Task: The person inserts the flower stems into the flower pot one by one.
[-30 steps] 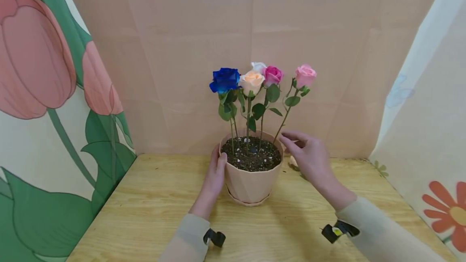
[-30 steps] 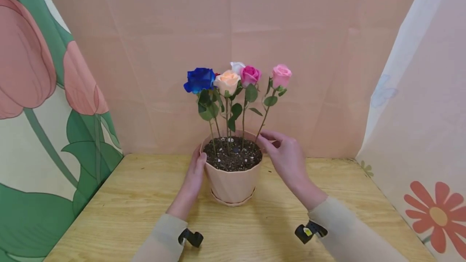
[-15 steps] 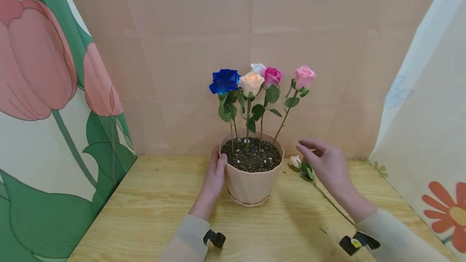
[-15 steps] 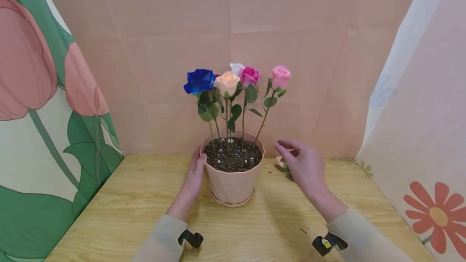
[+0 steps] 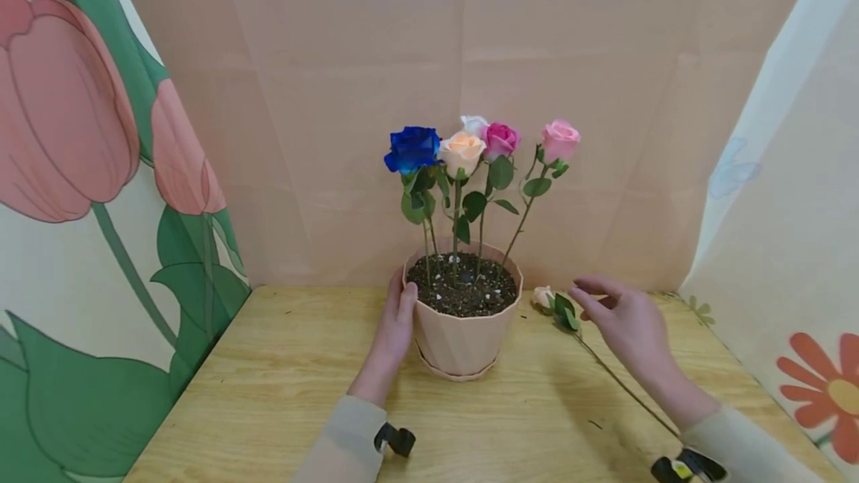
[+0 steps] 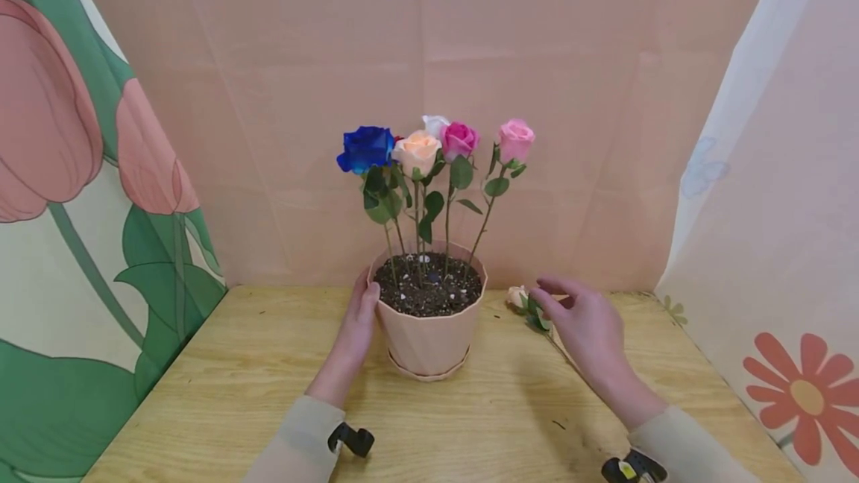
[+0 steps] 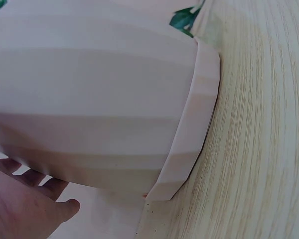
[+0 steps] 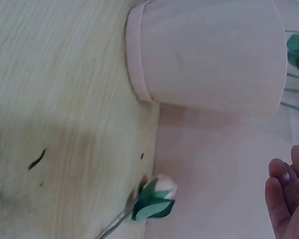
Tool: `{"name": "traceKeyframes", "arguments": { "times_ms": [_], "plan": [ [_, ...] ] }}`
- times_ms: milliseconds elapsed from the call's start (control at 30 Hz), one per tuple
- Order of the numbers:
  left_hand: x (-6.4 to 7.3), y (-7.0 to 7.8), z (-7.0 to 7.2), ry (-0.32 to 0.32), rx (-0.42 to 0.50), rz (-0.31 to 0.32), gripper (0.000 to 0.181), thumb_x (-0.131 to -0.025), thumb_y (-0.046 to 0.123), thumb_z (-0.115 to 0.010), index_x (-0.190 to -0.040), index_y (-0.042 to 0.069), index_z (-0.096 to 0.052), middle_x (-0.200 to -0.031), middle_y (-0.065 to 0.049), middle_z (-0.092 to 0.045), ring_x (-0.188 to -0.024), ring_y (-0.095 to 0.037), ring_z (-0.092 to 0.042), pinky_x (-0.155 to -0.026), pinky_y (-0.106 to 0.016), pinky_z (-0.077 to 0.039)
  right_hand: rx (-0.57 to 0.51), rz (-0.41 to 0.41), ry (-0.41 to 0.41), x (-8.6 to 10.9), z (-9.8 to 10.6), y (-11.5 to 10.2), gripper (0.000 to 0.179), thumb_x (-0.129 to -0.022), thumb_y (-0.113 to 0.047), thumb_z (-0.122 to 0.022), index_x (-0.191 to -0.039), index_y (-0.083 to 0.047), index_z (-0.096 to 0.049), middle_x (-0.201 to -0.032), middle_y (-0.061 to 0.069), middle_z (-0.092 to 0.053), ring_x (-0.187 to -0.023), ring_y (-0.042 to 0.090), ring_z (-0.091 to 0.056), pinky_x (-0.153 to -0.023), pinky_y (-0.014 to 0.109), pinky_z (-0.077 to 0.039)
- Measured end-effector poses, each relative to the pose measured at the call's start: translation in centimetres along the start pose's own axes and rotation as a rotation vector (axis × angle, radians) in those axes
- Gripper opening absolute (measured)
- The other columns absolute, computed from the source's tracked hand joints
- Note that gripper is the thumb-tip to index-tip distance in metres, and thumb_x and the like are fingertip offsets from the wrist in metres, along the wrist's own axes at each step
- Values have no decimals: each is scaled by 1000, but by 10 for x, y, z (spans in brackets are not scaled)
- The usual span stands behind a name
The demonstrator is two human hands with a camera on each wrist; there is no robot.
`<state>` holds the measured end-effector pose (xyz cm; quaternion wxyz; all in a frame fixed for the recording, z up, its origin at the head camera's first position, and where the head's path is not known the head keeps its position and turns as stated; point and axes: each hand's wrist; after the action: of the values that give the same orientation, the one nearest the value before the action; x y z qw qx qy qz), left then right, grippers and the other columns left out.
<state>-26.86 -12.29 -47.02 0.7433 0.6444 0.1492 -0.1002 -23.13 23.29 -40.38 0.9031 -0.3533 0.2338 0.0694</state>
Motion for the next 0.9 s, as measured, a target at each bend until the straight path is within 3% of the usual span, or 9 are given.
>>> {"name": "traceKeyframes", "arguments": {
  "times_ms": [267,533,900],
  "plan": [
    [-1,-2,0,-3,11,-1,63,-120,40,-38,-174,9,-29,-177,-23,-32,-163,-40,-28,-133,-59,-20,38,-59,-66,7,3,30,43,-107,-41,-75,-134,-7,-78,-114,13,-82,-76,19,-77,-52,30,-52],
    [-1,0,1,-3,11,-12,60,-120,35,-38,-174,8,-30,-176,-23,-32,-163,-40,-29,-133,-59,-20,82,-126,-200,12,4,55,58,-108,-51,-70,-139,-2,-74,-97,4,-82,-76,17,-75,-55,32,-50],
    [-2,-1,0,-16,16,-22,62,-120,38,-38,-174,8,-29,-176,-25,-31,-163,-40,-28,-133,-59,-20,88,-172,-289,20,5,88,68,-108,-58,-67,-143,0,-70,-116,15,-81,-81,17,-76,-64,36,-56]
  ]
}}
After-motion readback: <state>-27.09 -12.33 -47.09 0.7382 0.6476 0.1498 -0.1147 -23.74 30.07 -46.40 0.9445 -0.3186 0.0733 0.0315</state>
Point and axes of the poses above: each hand's wrist, its own x-axis away from the middle knuckle, its own z-axis out of the back of the hand, y = z × x
